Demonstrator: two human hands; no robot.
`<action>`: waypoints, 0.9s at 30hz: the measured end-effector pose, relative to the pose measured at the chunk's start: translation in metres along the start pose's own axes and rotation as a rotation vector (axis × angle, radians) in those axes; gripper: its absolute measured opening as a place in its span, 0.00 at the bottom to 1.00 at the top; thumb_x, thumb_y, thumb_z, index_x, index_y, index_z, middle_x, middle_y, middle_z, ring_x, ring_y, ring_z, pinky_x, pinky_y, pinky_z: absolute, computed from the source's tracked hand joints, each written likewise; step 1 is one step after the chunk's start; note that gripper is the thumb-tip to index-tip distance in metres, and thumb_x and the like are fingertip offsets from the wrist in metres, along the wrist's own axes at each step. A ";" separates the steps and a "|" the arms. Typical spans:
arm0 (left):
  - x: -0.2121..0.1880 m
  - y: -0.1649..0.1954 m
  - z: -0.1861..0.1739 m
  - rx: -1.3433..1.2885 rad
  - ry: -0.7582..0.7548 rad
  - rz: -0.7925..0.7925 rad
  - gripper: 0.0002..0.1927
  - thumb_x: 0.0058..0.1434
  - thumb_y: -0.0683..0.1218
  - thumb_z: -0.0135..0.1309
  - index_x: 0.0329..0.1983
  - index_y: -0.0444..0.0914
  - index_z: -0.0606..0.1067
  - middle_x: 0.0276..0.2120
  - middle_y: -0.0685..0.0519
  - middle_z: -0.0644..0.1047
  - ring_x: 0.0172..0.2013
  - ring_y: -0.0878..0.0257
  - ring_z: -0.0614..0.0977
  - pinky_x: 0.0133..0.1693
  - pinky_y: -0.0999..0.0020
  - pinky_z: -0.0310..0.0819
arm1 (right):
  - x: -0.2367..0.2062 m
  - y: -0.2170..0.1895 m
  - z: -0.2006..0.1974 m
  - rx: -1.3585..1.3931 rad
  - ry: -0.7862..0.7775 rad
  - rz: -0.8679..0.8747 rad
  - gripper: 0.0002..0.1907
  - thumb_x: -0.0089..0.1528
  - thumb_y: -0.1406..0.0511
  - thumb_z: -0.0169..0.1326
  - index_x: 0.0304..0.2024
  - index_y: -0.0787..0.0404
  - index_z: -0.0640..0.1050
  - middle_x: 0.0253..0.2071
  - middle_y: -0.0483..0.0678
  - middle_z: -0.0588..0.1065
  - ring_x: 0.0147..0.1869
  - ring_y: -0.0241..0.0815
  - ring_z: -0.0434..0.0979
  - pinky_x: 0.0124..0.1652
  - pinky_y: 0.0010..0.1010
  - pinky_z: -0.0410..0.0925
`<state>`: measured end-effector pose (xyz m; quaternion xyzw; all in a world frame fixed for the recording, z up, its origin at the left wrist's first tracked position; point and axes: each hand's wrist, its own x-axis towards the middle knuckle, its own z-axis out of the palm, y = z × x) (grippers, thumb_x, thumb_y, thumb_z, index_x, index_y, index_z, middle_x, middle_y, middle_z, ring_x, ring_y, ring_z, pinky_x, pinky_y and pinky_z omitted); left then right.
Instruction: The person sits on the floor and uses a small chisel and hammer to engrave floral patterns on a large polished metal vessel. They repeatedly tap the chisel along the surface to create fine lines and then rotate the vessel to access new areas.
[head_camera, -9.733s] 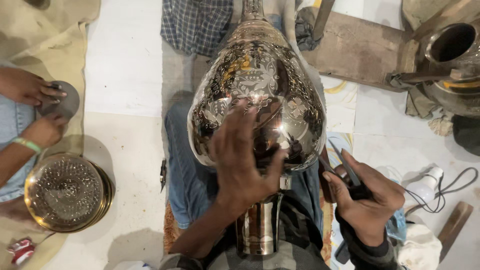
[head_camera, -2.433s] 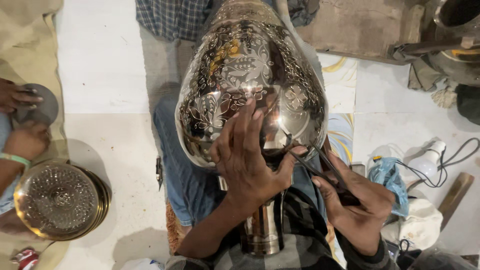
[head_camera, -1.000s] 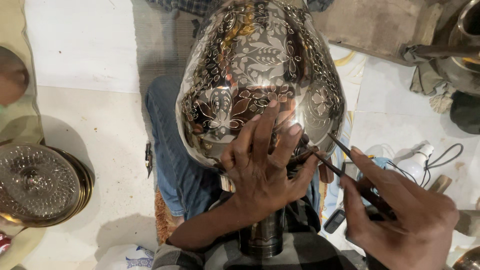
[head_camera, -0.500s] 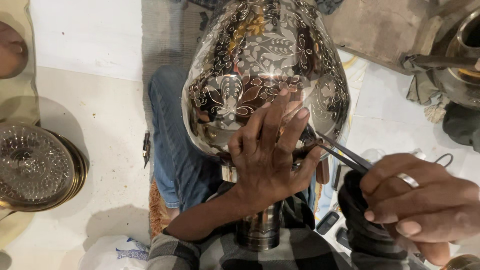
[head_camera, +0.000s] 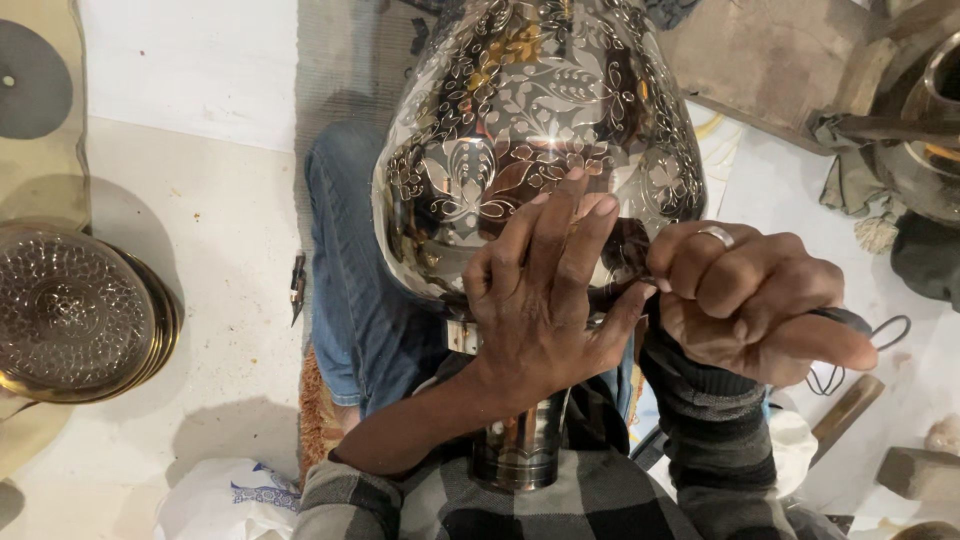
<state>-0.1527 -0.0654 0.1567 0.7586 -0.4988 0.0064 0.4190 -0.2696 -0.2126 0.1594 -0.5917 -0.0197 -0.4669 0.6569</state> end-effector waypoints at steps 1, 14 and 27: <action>0.000 0.000 0.000 -0.003 0.007 -0.001 0.38 0.74 0.61 0.59 0.78 0.43 0.57 0.75 0.48 0.63 0.70 0.55 0.65 0.61 0.57 0.50 | 0.001 0.002 0.001 0.037 -0.009 0.001 0.29 0.68 0.41 0.36 0.24 0.53 0.62 0.12 0.39 0.54 0.17 0.36 0.46 0.20 0.39 0.53; -0.001 0.000 0.002 0.014 -0.024 -0.046 0.39 0.73 0.62 0.59 0.76 0.40 0.58 0.74 0.52 0.64 0.71 0.58 0.64 0.63 0.60 0.51 | 0.039 -0.005 0.022 0.042 -0.205 0.179 0.26 0.73 0.59 0.41 0.19 0.55 0.57 0.11 0.41 0.52 0.14 0.34 0.46 0.18 0.35 0.48; -0.002 0.000 0.002 0.022 -0.027 -0.042 0.37 0.73 0.61 0.56 0.74 0.39 0.58 0.74 0.52 0.65 0.68 0.59 0.65 0.63 0.59 0.49 | 0.044 -0.013 0.024 -0.002 -0.247 0.262 0.28 0.73 0.59 0.42 0.16 0.55 0.58 0.10 0.41 0.55 0.13 0.35 0.49 0.18 0.34 0.52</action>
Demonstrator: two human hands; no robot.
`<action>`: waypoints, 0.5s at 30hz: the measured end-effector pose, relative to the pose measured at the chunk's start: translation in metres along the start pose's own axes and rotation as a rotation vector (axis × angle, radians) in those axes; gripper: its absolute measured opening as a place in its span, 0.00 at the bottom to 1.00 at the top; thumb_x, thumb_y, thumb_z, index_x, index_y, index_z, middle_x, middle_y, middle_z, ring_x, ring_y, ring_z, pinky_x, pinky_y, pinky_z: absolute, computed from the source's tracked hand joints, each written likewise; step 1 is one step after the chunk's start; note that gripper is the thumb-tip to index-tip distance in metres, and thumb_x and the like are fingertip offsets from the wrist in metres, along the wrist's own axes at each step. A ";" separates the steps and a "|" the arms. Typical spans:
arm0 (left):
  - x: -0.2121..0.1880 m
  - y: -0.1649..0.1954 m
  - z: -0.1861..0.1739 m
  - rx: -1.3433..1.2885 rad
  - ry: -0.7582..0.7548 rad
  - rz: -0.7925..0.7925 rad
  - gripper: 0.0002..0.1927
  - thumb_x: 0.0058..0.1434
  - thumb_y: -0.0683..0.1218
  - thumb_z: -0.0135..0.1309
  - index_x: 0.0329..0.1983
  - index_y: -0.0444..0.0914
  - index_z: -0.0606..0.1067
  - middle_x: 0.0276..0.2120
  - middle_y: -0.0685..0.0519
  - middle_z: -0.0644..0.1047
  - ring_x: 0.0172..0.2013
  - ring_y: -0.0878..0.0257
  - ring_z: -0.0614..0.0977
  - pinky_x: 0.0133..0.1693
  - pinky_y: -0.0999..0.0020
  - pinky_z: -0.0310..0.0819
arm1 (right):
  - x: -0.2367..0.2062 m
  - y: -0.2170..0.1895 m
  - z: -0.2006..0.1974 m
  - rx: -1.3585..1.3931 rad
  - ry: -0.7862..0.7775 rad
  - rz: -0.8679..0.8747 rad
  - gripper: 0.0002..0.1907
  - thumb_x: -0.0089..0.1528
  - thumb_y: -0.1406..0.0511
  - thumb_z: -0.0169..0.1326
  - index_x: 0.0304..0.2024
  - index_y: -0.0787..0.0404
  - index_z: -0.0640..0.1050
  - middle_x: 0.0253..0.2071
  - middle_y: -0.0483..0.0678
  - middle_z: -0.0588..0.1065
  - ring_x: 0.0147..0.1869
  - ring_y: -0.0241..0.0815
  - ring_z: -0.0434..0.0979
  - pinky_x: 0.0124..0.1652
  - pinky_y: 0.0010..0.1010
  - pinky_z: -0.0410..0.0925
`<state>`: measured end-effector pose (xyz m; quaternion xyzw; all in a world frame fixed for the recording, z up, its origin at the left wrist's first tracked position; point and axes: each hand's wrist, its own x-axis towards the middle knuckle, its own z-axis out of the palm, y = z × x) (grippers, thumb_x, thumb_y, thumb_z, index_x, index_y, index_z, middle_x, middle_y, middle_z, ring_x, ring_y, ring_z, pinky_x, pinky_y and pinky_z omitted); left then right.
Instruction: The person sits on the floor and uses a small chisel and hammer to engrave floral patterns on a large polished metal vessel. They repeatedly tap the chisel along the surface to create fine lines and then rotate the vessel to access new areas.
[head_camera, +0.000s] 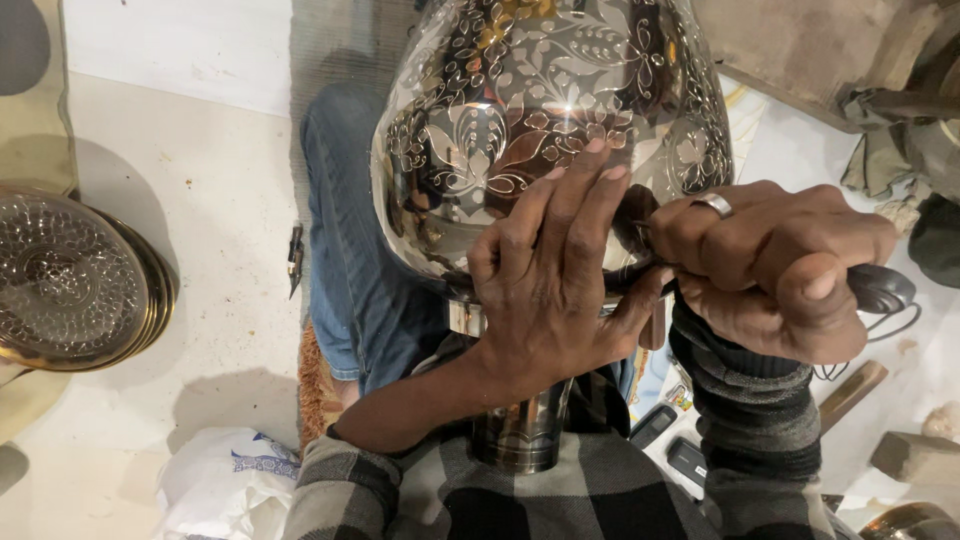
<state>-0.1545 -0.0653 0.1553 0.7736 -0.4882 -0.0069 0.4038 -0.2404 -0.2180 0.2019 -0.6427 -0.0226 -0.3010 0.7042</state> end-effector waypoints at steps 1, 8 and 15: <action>0.000 0.000 0.000 0.003 0.003 0.000 0.36 0.73 0.61 0.55 0.74 0.39 0.58 0.74 0.52 0.65 0.68 0.59 0.65 0.63 0.59 0.50 | 0.000 -0.001 0.000 0.000 0.000 0.002 0.28 0.73 0.60 0.42 0.16 0.55 0.58 0.10 0.41 0.55 0.12 0.35 0.49 0.18 0.34 0.52; -0.001 -0.002 0.003 0.013 0.007 0.013 0.36 0.75 0.63 0.52 0.76 0.39 0.58 0.73 0.51 0.67 0.69 0.58 0.65 0.62 0.59 0.50 | 0.000 0.001 -0.003 -0.036 -0.050 -0.006 0.26 0.74 0.59 0.41 0.19 0.56 0.59 0.11 0.42 0.54 0.13 0.36 0.47 0.18 0.35 0.53; -0.002 -0.003 0.004 0.032 -0.001 0.020 0.36 0.75 0.63 0.49 0.76 0.39 0.58 0.73 0.50 0.67 0.69 0.57 0.65 0.62 0.59 0.51 | 0.003 -0.002 -0.006 -0.024 -0.101 0.008 0.28 0.73 0.58 0.43 0.17 0.54 0.60 0.09 0.40 0.56 0.11 0.33 0.50 0.17 0.30 0.54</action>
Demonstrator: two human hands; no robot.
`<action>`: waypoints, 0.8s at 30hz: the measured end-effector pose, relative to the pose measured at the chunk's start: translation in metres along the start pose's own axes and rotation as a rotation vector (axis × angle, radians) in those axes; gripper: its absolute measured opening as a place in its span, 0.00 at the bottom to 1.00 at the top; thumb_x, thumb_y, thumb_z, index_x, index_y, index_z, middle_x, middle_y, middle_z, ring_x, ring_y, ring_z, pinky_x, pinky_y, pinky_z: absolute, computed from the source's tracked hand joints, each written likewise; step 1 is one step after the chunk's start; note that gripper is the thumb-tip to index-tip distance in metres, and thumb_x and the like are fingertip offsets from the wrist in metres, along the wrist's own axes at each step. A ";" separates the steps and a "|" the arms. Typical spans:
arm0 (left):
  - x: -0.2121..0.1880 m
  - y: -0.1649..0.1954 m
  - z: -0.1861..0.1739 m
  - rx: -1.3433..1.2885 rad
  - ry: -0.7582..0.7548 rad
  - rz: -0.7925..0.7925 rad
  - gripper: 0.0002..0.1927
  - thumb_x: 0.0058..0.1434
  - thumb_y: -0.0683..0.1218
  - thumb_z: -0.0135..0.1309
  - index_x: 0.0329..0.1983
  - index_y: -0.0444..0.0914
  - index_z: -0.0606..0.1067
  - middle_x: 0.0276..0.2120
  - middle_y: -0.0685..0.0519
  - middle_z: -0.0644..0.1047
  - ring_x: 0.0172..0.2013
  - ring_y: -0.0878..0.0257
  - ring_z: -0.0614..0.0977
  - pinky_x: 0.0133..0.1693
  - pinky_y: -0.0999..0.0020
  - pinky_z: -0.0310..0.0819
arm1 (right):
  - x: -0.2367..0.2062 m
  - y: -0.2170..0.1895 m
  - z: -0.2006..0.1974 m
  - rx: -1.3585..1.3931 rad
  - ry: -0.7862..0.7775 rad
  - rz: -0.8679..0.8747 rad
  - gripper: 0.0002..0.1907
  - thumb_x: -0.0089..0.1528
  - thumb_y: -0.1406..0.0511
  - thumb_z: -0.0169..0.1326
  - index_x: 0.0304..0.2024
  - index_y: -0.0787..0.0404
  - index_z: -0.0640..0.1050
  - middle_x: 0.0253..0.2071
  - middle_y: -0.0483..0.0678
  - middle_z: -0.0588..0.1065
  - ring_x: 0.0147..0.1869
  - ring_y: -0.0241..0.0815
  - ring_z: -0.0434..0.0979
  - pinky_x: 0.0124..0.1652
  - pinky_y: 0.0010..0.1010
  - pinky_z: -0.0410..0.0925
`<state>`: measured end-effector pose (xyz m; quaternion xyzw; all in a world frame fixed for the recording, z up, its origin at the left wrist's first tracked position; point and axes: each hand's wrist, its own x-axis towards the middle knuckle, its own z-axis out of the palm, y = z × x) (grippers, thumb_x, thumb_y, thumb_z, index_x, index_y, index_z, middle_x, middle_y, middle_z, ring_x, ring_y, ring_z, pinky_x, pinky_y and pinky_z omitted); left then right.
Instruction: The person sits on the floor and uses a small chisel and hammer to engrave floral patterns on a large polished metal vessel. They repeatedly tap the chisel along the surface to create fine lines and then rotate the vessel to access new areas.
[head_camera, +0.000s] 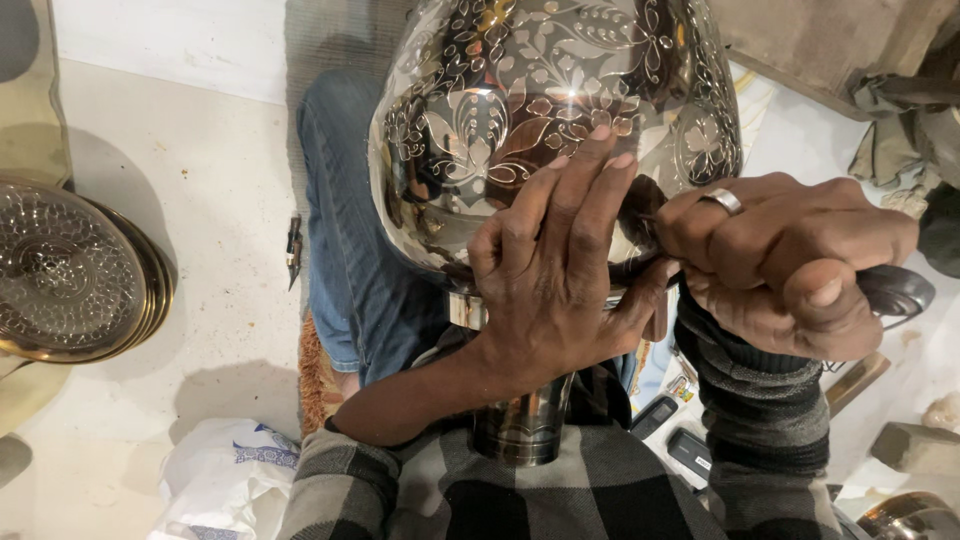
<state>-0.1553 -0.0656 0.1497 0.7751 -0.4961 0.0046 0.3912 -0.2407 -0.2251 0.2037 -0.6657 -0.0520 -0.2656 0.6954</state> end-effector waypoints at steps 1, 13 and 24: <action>0.000 0.000 0.000 0.006 -0.003 0.001 0.36 0.75 0.63 0.49 0.76 0.39 0.58 0.73 0.50 0.67 0.69 0.57 0.65 0.62 0.59 0.51 | 0.000 -0.001 0.000 -0.005 0.002 0.001 0.28 0.73 0.58 0.43 0.16 0.54 0.60 0.09 0.40 0.56 0.11 0.33 0.50 0.17 0.30 0.54; -0.003 0.000 0.002 -0.008 -0.004 -0.011 0.37 0.75 0.64 0.50 0.77 0.40 0.57 0.74 0.52 0.65 0.70 0.59 0.63 0.63 0.59 0.50 | 0.001 -0.004 -0.003 0.021 -0.057 0.029 0.29 0.72 0.57 0.46 0.15 0.54 0.61 0.09 0.40 0.57 0.11 0.33 0.52 0.17 0.30 0.55; -0.005 0.002 0.008 -0.001 0.010 -0.033 0.40 0.73 0.65 0.54 0.77 0.40 0.57 0.73 0.54 0.66 0.71 0.58 0.63 0.65 0.59 0.47 | 0.000 0.011 -0.028 0.158 -0.211 0.061 0.30 0.73 0.56 0.42 0.15 0.53 0.57 0.09 0.41 0.54 0.13 0.36 0.46 0.19 0.36 0.47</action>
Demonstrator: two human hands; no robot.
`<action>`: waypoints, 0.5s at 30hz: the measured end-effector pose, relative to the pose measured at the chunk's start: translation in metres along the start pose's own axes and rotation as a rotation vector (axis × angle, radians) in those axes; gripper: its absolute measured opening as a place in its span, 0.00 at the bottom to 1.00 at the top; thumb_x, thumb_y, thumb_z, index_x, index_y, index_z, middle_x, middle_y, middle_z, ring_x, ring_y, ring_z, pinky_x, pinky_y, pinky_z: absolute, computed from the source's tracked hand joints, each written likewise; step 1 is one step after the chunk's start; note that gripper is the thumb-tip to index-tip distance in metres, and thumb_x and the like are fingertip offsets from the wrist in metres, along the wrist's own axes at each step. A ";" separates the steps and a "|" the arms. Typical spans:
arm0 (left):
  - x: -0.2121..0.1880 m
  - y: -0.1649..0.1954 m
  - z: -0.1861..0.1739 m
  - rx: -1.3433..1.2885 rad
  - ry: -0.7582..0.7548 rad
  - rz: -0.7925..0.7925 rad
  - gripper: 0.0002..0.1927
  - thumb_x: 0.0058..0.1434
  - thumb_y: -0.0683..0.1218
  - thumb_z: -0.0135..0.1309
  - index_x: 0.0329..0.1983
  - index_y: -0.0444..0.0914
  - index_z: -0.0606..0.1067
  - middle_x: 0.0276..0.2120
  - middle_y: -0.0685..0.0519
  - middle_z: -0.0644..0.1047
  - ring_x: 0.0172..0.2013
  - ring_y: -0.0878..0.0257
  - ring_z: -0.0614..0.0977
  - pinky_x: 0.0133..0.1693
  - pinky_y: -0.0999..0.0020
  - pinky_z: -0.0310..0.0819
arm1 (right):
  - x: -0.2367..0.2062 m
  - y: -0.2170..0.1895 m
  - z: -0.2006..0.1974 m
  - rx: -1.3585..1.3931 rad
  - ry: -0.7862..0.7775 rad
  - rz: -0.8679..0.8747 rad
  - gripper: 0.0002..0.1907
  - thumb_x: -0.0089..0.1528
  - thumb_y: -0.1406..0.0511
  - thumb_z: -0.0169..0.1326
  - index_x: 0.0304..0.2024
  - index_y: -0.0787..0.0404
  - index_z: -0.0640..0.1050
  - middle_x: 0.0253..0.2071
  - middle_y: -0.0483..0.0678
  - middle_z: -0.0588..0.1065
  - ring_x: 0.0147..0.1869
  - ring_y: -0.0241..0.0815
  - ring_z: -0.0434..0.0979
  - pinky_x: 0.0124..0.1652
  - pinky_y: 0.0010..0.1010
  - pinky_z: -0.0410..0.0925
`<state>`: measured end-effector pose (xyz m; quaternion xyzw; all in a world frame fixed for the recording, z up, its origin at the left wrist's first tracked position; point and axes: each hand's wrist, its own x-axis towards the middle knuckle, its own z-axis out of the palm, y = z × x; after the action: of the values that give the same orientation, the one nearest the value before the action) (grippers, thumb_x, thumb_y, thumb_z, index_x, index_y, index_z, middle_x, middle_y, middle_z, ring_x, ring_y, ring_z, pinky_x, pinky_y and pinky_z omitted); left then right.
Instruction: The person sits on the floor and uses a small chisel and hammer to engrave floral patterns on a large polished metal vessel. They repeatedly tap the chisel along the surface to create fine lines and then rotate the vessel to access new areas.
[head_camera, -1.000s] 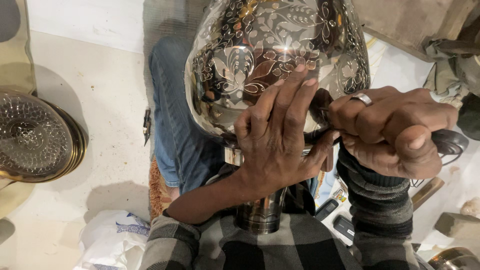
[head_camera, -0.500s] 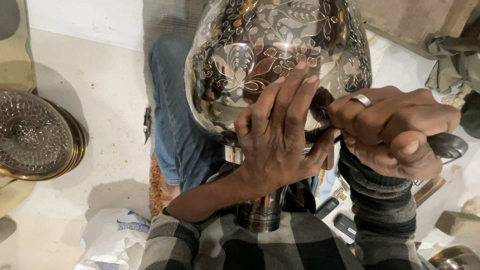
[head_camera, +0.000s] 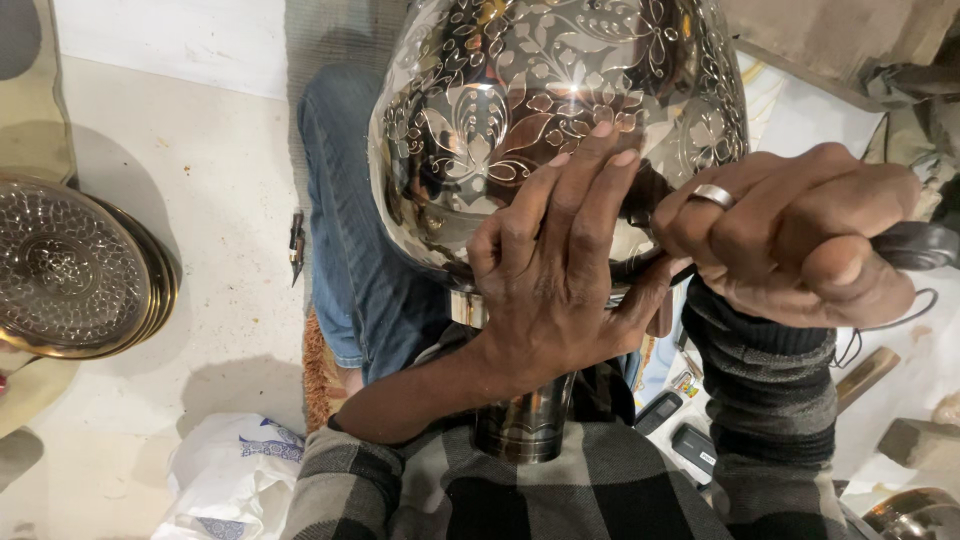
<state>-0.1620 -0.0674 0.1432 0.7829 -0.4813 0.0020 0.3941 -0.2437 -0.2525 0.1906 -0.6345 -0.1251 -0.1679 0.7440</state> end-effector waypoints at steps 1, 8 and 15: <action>0.000 0.000 0.000 0.004 -0.003 -0.002 0.39 0.73 0.65 0.54 0.77 0.40 0.57 0.73 0.53 0.66 0.71 0.58 0.63 0.65 0.59 0.46 | -0.002 0.000 0.001 -0.020 0.014 -0.003 0.29 0.73 0.56 0.41 0.16 0.52 0.58 0.08 0.41 0.55 0.12 0.35 0.47 0.18 0.35 0.48; 0.000 0.000 0.000 -0.013 0.030 0.003 0.38 0.73 0.65 0.53 0.76 0.40 0.58 0.72 0.52 0.67 0.70 0.58 0.64 0.65 0.59 0.47 | -0.015 0.015 0.015 0.074 0.434 -0.091 0.21 0.74 0.53 0.38 0.28 0.52 0.58 0.15 0.41 0.49 0.15 0.36 0.43 0.18 0.36 0.48; 0.004 0.001 0.000 0.017 0.030 -0.009 0.36 0.72 0.67 0.51 0.73 0.41 0.60 0.70 0.52 0.68 0.68 0.58 0.65 0.64 0.56 0.49 | 0.001 0.009 0.002 0.018 -0.070 -0.091 0.28 0.73 0.55 0.42 0.16 0.51 0.59 0.09 0.37 0.54 0.13 0.34 0.46 0.18 0.35 0.45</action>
<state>-0.1607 -0.0708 0.1453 0.7883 -0.4717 0.0162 0.3947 -0.2391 -0.2496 0.1828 -0.6268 -0.1814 -0.1782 0.7365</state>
